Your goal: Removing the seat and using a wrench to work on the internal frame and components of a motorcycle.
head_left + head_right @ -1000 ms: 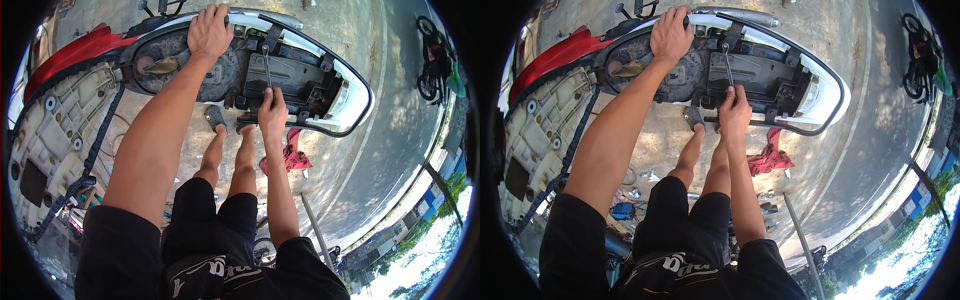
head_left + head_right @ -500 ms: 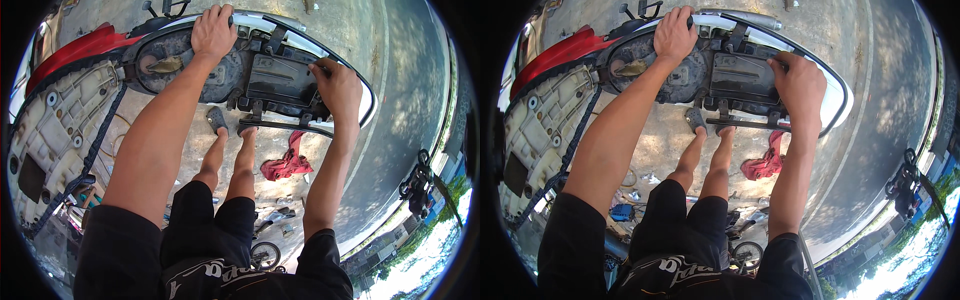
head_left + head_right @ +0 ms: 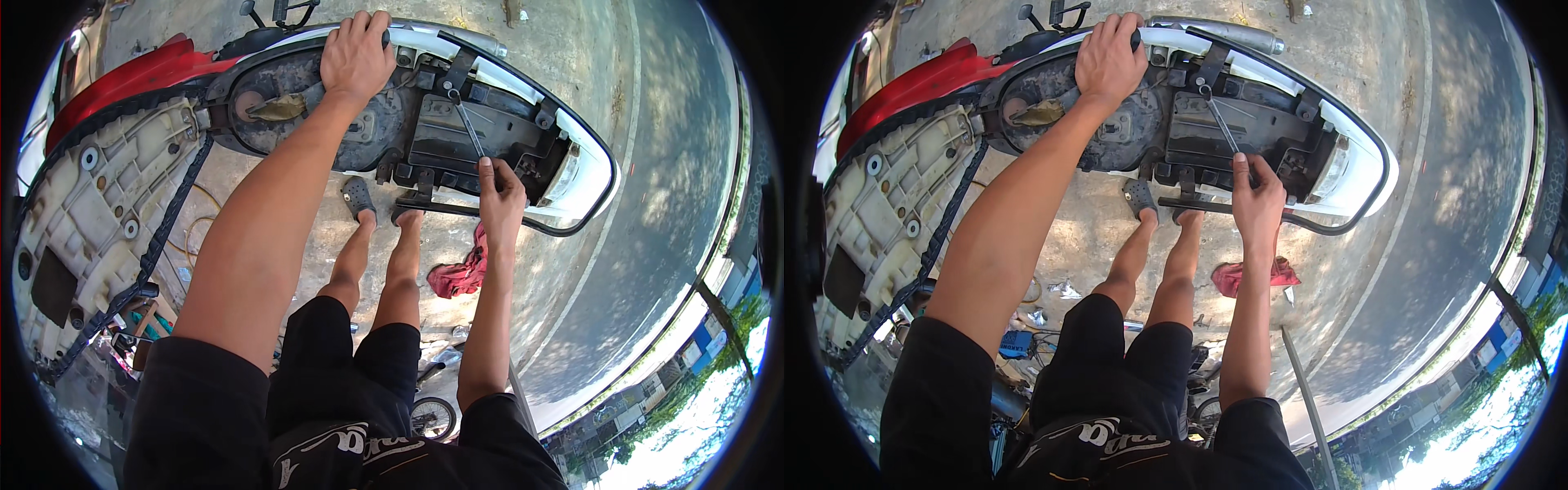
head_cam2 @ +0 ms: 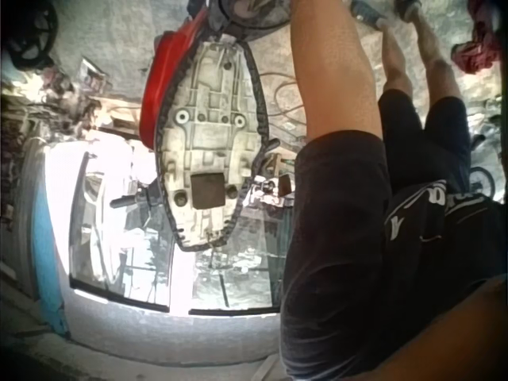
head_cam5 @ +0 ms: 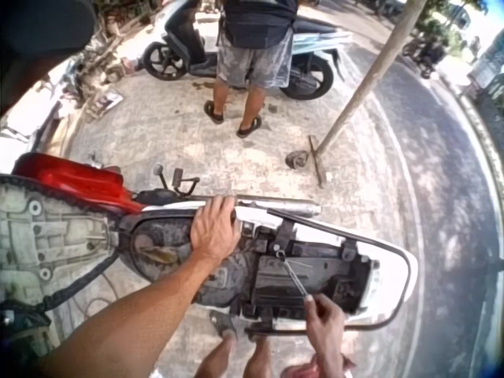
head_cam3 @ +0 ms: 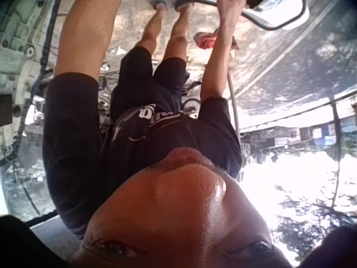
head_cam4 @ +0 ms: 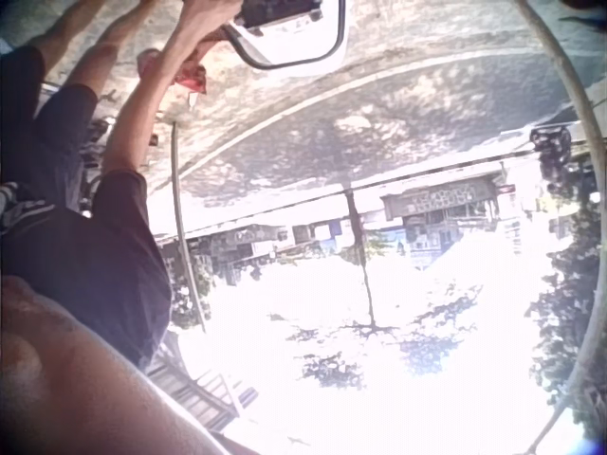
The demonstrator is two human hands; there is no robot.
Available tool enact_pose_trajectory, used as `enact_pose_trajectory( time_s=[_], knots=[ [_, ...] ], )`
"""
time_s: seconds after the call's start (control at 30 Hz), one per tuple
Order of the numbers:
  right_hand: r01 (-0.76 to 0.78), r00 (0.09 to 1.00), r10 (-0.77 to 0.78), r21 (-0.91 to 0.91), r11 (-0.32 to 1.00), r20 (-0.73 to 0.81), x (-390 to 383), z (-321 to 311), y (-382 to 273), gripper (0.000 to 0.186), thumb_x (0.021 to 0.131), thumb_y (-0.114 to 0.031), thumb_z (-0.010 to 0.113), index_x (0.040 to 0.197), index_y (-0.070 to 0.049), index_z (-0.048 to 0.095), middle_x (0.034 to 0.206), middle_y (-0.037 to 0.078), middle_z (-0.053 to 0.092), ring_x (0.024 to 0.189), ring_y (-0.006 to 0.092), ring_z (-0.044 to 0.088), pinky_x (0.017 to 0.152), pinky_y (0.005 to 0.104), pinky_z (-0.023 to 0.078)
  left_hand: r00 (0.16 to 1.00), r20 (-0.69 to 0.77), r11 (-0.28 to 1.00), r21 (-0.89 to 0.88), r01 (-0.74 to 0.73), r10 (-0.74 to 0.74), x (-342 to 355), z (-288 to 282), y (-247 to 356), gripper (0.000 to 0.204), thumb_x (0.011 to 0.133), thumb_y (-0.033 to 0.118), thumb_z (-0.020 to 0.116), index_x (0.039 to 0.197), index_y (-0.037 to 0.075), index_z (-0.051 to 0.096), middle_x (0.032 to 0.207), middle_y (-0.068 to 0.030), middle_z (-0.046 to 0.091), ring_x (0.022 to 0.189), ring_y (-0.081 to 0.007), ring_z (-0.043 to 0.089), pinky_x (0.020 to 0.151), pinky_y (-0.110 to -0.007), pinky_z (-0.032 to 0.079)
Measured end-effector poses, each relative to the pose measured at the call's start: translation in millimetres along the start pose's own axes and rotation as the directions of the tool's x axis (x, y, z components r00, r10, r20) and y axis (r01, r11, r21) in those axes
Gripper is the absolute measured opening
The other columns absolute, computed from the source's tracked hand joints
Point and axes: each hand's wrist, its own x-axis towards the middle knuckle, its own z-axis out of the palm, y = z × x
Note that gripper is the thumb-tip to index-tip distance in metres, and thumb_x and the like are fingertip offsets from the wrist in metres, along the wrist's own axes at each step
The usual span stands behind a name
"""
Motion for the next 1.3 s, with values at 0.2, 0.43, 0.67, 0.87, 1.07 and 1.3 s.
enact_pose_trajectory(
  time_s=[0.2, 0.43, 0.67, 0.87, 1.07, 1.3],
  knots=[
    [0.005, 0.999, -0.005, -0.004, 1.0, -0.048, 3.5, 17.4, 0.9, 0.035, 0.094, -0.036, 0.058, 0.09, -0.002, 0.065, 0.053, 0.007, 0.048, 0.052, 0.0117, 0.041, 0.051, 0.0306, 0.037, 0.999, 0.033, 1.0, 0.007, 0.006, -0.007, 0.2, -1.3, 1.5, 0.028, 0.078, 0.022, 0.066, 0.102, 0.015, 0.053, 0.097, -0.0061, 0.055, 0.097, -0.0276, 0.055, 0.084, -0.041, 0.044],
    [0.039, 0.992, -0.065, -0.227, 0.973, -0.108, 7.2, 15.7, -11.3, 0.032, 0.092, -0.038, 0.059, 0.092, -0.007, 0.068, 0.055, 0.015, 0.057, 0.051, 0.0322, 0.056, 0.053, 0.0373, 0.043, 1.0, 0.017, 1.0, 0.001, 0.011, -0.011, -1.5, -2.9, 0.0, 0.027, 0.08, 0.018, 0.063, 0.105, 0.014, 0.054, 0.096, -0.0069, 0.056, 0.096, -0.0277, 0.056, 0.084, -0.04, 0.044],
    [0.31, 0.933, -0.351, -0.673, 0.671, 0.08, 54.8, -52.7, -88.4, 0.02, 0.083, -0.032, 0.067, 0.089, -0.014, 0.074, 0.071, 0.013, 0.067, 0.068, 0.0322, 0.066, 0.062, 0.0391, 0.051, 1.0, 0.016, 1.0, -0.005, -0.003, 0.003, 2.3, -16.8, 12.7, 0.025, 0.079, 0.019, 0.063, 0.103, 0.014, 0.055, 0.094, -0.0071, 0.056, 0.095, -0.0282, 0.056, 0.082, -0.041, 0.044],
    [0.487, 0.841, -0.493, -0.707, 0.512, 0.222, 62.9, -65.7, -117.7, 0.018, 0.085, -0.027, 0.065, 0.088, -0.012, 0.073, 0.072, 0.014, 0.066, 0.068, 0.0311, 0.064, 0.063, 0.0374, 0.049, 1.0, -0.015, 1.0, 0.006, -0.001, 0.001, -2.2, 0.7, -3.6, 0.025, 0.08, 0.019, 0.063, 0.103, 0.014, 0.055, 0.094, -0.0069, 0.056, 0.094, -0.0279, 0.056, 0.082, -0.04, 0.044],
    [-0.087, 0.89, -0.215, 0.612, 0.786, 0.402, 37.6, -36.9, -49.4, 0.023, 0.101, -0.019, 0.046, 0.118, -0.004, 0.05, 0.076, 0.003, 0.058, 0.062, 0.0098, 0.054, 0.056, 0.0219, 0.042, 1.0, 0.018, 1.0, 0.009, -0.004, 0.003, -1.0, 0.8, -1.9, 0.029, 0.078, 0.022, 0.066, 0.103, 0.016, 0.053, 0.097, -0.0055, 0.054, 0.097, -0.0274, 0.054, 0.085, -0.041, 0.044],
    [0.281, 0.925, -0.248, -0.079, 0.956, 0.287, 65.7, -7.6, -68.6, 0.02, 0.091, -0.023, 0.061, 0.101, -0.005, 0.059, 0.068, 0.003, 0.058, 0.061, 0.0134, 0.057, 0.056, 0.0296, 0.044, 1.0, 0.005, 1.0, 0.004, 0.005, -0.005, -0.3, -1.9, -0.8, 0.026, 0.08, 0.018, 0.063, 0.104, 0.014, 0.054, 0.095, -0.0067, 0.055, 0.095, -0.0276, 0.055, 0.083, -0.04, 0.044]
  ],
)
